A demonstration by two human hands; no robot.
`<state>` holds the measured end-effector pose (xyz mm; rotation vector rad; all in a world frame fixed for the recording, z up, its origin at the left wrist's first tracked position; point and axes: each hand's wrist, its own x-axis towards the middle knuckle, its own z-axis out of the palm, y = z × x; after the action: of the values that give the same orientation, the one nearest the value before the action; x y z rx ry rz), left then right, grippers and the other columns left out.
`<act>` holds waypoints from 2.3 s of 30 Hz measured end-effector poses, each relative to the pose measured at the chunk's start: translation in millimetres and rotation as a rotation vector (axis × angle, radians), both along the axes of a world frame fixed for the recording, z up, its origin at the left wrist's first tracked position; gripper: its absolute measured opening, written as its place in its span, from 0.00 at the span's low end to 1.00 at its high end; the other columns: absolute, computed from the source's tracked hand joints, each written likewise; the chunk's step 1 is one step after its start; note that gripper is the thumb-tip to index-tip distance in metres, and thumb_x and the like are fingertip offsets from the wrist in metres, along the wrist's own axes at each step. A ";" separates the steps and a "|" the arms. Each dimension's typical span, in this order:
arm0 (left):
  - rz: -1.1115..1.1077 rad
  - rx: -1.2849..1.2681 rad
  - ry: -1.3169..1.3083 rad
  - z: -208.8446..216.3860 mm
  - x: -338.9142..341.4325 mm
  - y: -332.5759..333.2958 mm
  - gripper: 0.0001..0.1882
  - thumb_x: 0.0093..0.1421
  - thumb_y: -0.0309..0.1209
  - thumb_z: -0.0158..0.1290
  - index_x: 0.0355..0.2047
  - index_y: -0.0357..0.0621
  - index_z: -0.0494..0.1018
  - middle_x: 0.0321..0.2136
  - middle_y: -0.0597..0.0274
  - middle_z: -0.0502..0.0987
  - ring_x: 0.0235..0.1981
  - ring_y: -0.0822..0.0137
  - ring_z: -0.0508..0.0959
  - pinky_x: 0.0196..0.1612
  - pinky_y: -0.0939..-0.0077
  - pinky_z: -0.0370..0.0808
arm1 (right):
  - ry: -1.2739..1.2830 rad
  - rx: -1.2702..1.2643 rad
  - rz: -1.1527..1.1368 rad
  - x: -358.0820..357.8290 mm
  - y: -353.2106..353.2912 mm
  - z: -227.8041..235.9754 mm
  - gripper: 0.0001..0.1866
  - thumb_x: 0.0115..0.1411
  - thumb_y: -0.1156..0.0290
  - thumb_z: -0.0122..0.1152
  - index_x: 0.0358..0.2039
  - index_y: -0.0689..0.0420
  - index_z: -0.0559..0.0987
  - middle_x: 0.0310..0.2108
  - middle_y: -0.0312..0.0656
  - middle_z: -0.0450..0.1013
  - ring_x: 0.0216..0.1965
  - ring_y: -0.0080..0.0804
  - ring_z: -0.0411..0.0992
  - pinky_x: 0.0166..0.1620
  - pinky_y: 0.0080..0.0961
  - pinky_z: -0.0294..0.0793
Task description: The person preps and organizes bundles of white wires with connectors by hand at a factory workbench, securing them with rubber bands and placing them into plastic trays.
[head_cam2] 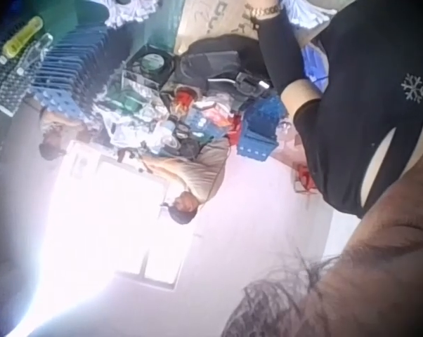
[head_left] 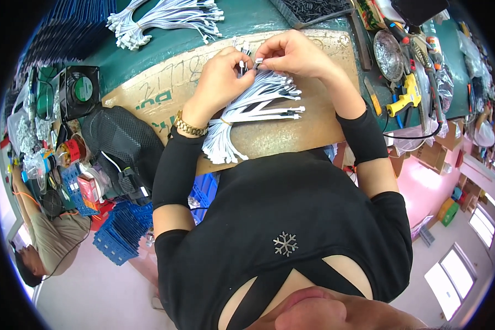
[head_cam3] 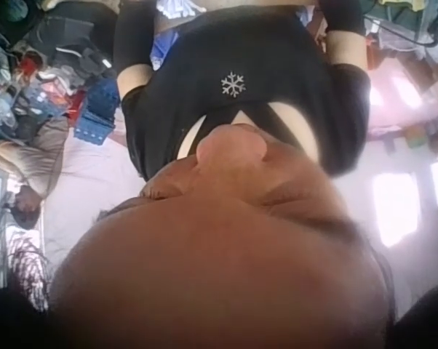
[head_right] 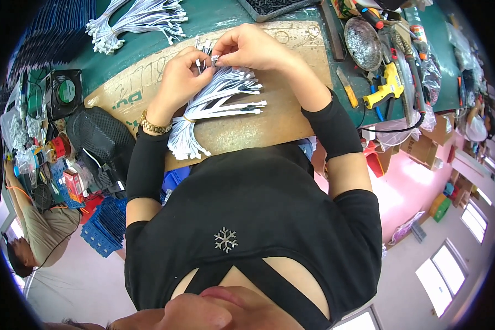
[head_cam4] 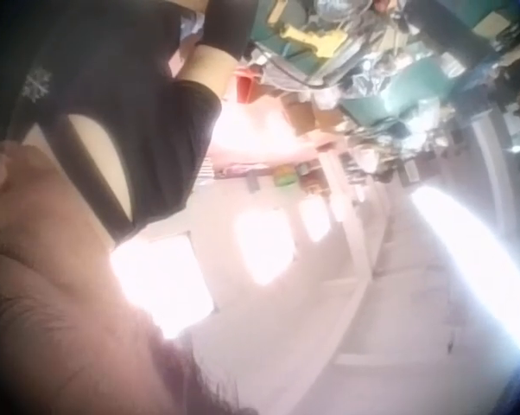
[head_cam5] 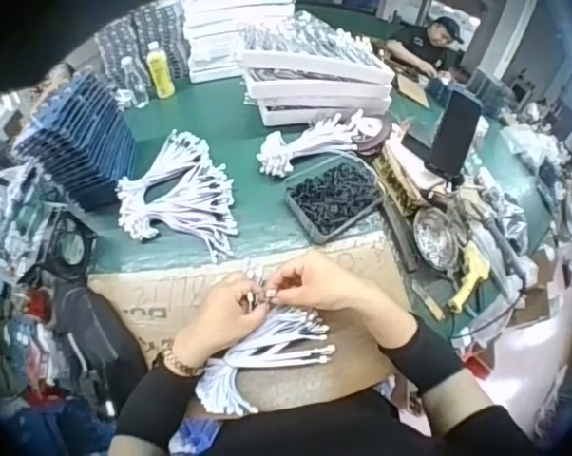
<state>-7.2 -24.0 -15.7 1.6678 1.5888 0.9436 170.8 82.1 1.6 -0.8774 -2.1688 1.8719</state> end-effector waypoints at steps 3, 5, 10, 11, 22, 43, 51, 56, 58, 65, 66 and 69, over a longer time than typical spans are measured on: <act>0.004 0.002 0.016 -1.3 0.7 -0.9 0.06 0.47 0.28 0.60 0.27 0.42 0.77 0.24 0.60 0.72 0.22 0.66 0.73 0.28 0.74 0.71 | 0.043 0.182 0.021 -0.5 -2.7 -2.2 0.09 0.50 0.74 0.65 0.33 0.62 0.81 0.25 0.39 0.77 0.25 0.21 0.72 0.30 0.19 0.72; 0.009 0.004 0.004 -2.1 -1.1 -0.6 0.07 0.46 0.28 0.60 0.27 0.42 0.78 0.24 0.59 0.72 0.22 0.65 0.73 0.27 0.73 0.71 | -0.011 0.321 0.079 -4.2 -3.2 2.6 0.10 0.49 0.73 0.62 0.32 0.62 0.81 0.26 0.43 0.78 0.25 0.25 0.74 0.32 0.22 0.73; 0.012 0.000 0.012 -6.5 2.1 -0.8 0.08 0.46 0.28 0.61 0.29 0.42 0.77 0.25 0.58 0.74 0.23 0.64 0.74 0.29 0.73 0.72 | -0.041 0.400 0.063 -4.4 -17.2 9.3 0.10 0.48 0.78 0.59 0.33 0.60 0.81 0.24 0.38 0.76 0.23 0.20 0.69 0.28 0.18 0.70; 0.014 -0.004 0.009 -7.4 2.2 -0.9 0.08 0.46 0.28 0.61 0.28 0.42 0.77 0.26 0.58 0.74 0.23 0.64 0.75 0.28 0.73 0.72 | -0.046 0.452 0.050 -4.9 -20.0 9.1 0.11 0.47 0.76 0.59 0.33 0.60 0.81 0.24 0.42 0.76 0.24 0.27 0.72 0.30 0.23 0.72; 0.072 -0.074 -0.103 -0.4 1.8 -0.8 0.23 0.47 0.25 0.61 0.46 0.44 0.71 0.24 0.69 0.77 0.20 0.80 0.71 0.25 0.84 0.69 | 0.006 0.447 -0.075 0.2 -22.1 -7.5 0.09 0.51 0.78 0.63 0.34 0.59 0.81 0.25 0.38 0.76 0.26 0.20 0.71 0.31 0.19 0.71; 0.018 -0.078 -0.094 0.6 1.0 -1.1 0.47 0.48 0.24 0.59 0.65 0.40 0.45 0.26 0.64 0.79 0.21 0.71 0.76 0.30 0.77 0.74 | 0.012 0.094 -0.077 2.2 -13.4 -13.2 0.07 0.54 0.80 0.62 0.35 0.65 0.79 0.27 0.36 0.76 0.30 0.16 0.72 0.33 0.15 0.72; 0.061 -0.071 -0.100 -3.0 1.2 -2.7 0.53 0.48 0.23 0.58 0.67 0.38 0.36 0.25 0.62 0.79 0.21 0.70 0.76 0.30 0.76 0.74 | -0.098 0.403 -0.003 -5.6 -20.4 1.3 0.08 0.53 0.76 0.64 0.34 0.63 0.80 0.25 0.41 0.76 0.25 0.23 0.71 0.30 0.21 0.70; 0.058 -0.083 -0.168 -3.0 0.1 -4.0 0.51 0.48 0.23 0.58 0.67 0.39 0.39 0.25 0.62 0.79 0.21 0.72 0.75 0.29 0.78 0.74 | -0.048 0.507 -0.007 -6.7 -25.5 -3.5 0.08 0.50 0.74 0.61 0.32 0.61 0.80 0.25 0.50 0.75 0.25 0.40 0.74 0.31 0.31 0.71; 0.060 -0.072 -0.182 -0.6 -0.6 -3.7 0.49 0.48 0.23 0.58 0.67 0.41 0.42 0.25 0.63 0.79 0.21 0.73 0.75 0.29 0.79 0.73 | -0.021 0.445 -0.032 -6.5 -26.7 -10.1 0.08 0.50 0.74 0.62 0.32 0.61 0.80 0.25 0.50 0.75 0.25 0.40 0.74 0.31 0.31 0.72; 0.004 -0.056 -0.124 -2.6 0.2 -3.5 0.30 0.49 0.23 0.58 0.55 0.45 0.68 0.27 0.65 0.79 0.18 0.77 0.72 0.25 0.80 0.71 | 0.044 0.426 -0.011 3.1 -21.8 -7.6 0.12 0.52 0.69 0.63 0.36 0.61 0.79 0.27 0.47 0.76 0.26 0.36 0.74 0.32 0.29 0.72; -0.009 -0.054 -0.123 -2.5 -0.6 -3.8 0.30 0.49 0.23 0.58 0.55 0.45 0.68 0.27 0.65 0.79 0.18 0.77 0.72 0.25 0.80 0.71 | 0.090 0.437 -0.001 4.9 -20.8 -6.2 0.13 0.53 0.68 0.64 0.37 0.61 0.79 0.27 0.46 0.76 0.26 0.35 0.74 0.32 0.28 0.72; 0.030 -0.075 -0.172 -1.0 -0.9 -5.9 0.26 0.50 0.22 0.57 0.52 0.44 0.71 0.27 0.66 0.79 0.16 0.78 0.70 0.23 0.82 0.69 | 0.015 0.404 -0.051 9.5 -15.8 2.4 0.15 0.55 0.73 0.63 0.44 0.59 0.77 0.27 0.35 0.73 0.26 0.15 0.68 0.30 0.16 0.69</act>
<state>-8.0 -29.9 -16.7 1.4741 1.5189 1.0026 180.3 66.3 3.9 -0.8184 -2.3669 1.3370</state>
